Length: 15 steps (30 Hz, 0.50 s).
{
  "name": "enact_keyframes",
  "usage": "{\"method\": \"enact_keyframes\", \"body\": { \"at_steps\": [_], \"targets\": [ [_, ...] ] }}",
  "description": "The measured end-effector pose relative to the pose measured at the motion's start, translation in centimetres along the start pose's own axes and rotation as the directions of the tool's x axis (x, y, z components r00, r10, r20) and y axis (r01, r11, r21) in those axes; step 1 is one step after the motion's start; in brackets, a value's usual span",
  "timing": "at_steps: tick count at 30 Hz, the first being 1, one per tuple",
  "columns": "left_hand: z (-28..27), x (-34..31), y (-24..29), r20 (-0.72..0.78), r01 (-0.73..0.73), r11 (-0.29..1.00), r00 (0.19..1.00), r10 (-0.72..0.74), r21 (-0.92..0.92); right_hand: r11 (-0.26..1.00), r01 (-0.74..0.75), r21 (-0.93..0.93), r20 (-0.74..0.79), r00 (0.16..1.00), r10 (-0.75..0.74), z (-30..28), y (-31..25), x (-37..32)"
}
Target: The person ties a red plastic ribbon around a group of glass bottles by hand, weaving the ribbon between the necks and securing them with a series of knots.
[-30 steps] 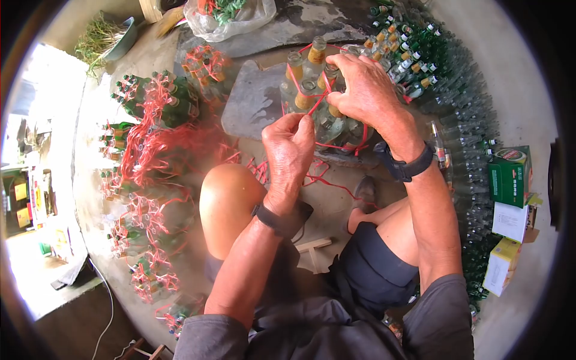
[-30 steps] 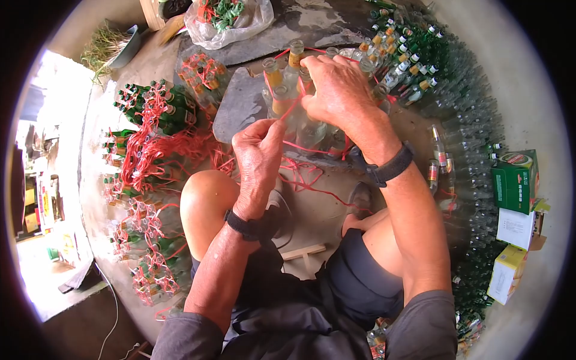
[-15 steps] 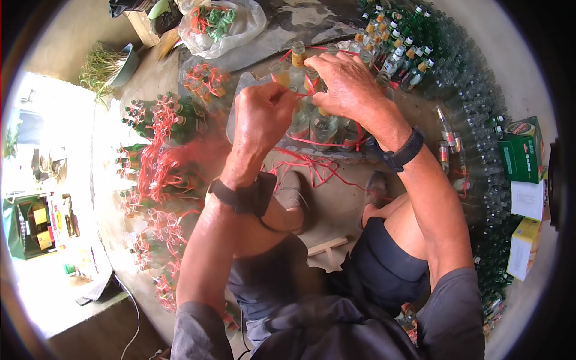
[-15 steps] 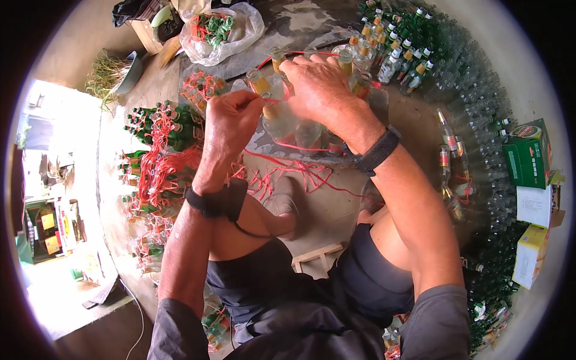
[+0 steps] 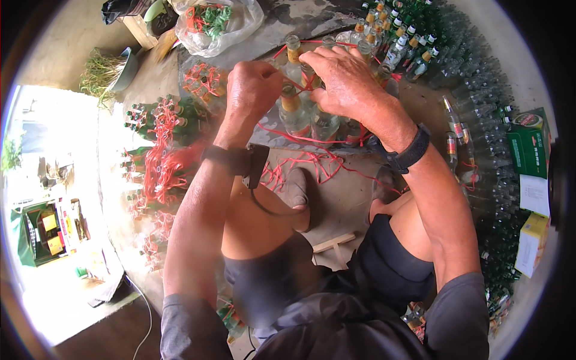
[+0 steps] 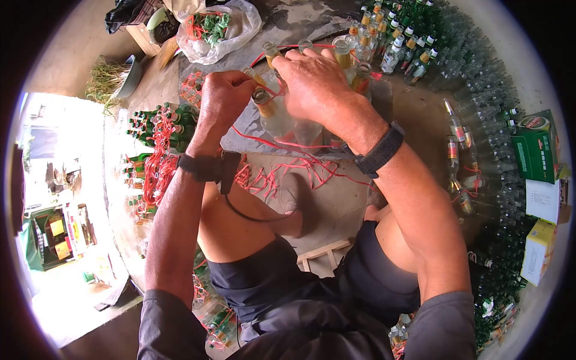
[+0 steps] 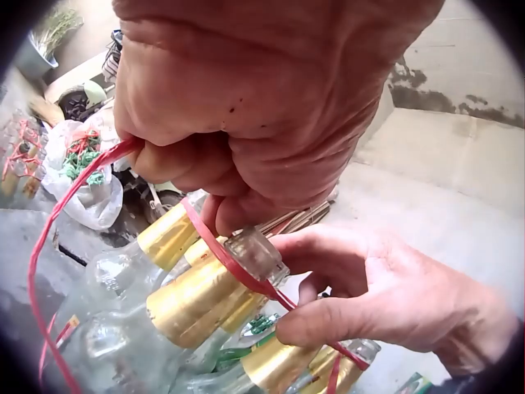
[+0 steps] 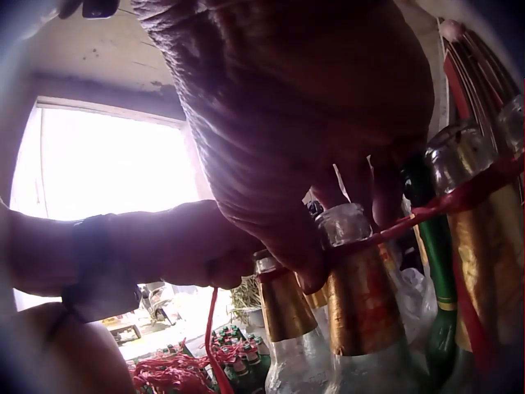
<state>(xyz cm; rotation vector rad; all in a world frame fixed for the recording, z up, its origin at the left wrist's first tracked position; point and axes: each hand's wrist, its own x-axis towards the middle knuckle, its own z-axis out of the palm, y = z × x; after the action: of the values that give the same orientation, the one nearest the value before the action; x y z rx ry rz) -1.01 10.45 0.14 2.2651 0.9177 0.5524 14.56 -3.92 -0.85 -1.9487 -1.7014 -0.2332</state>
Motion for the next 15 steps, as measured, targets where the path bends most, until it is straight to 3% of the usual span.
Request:
{"method": "enact_keyframes", "body": {
  "at_steps": [5, 9, 11, 15],
  "targets": [
    [-0.2, -1.2, -0.4, -0.007, 0.074, 0.989, 0.997, -0.076, -0.129, 1.000, 0.004, -0.007, -0.019, 1.000, -0.004, 0.1, 0.0, -0.1],
    [0.1, -2.4, -0.4, -0.081, 0.033, 0.980, 0.995, -0.050, -0.196, 1.000, -0.002, 0.000, -0.001, 1.000, 0.002, 0.0, 0.0, -0.2],
    [0.1, -3.1, -0.4, -0.046, 0.137, 0.931, 0.986, -0.162, -0.338, 1.000, -0.011, 0.015, 0.026, 1.000, 0.011, 0.0, -0.1, -0.2],
    [0.5, -4.1, -0.9, -0.025, 0.158, 0.829, 0.979, -0.202, -0.537, 0.999, -0.032, -0.002, 0.039, 0.999, 0.032, 0.0, 0.0, 0.0]
  ]
}}
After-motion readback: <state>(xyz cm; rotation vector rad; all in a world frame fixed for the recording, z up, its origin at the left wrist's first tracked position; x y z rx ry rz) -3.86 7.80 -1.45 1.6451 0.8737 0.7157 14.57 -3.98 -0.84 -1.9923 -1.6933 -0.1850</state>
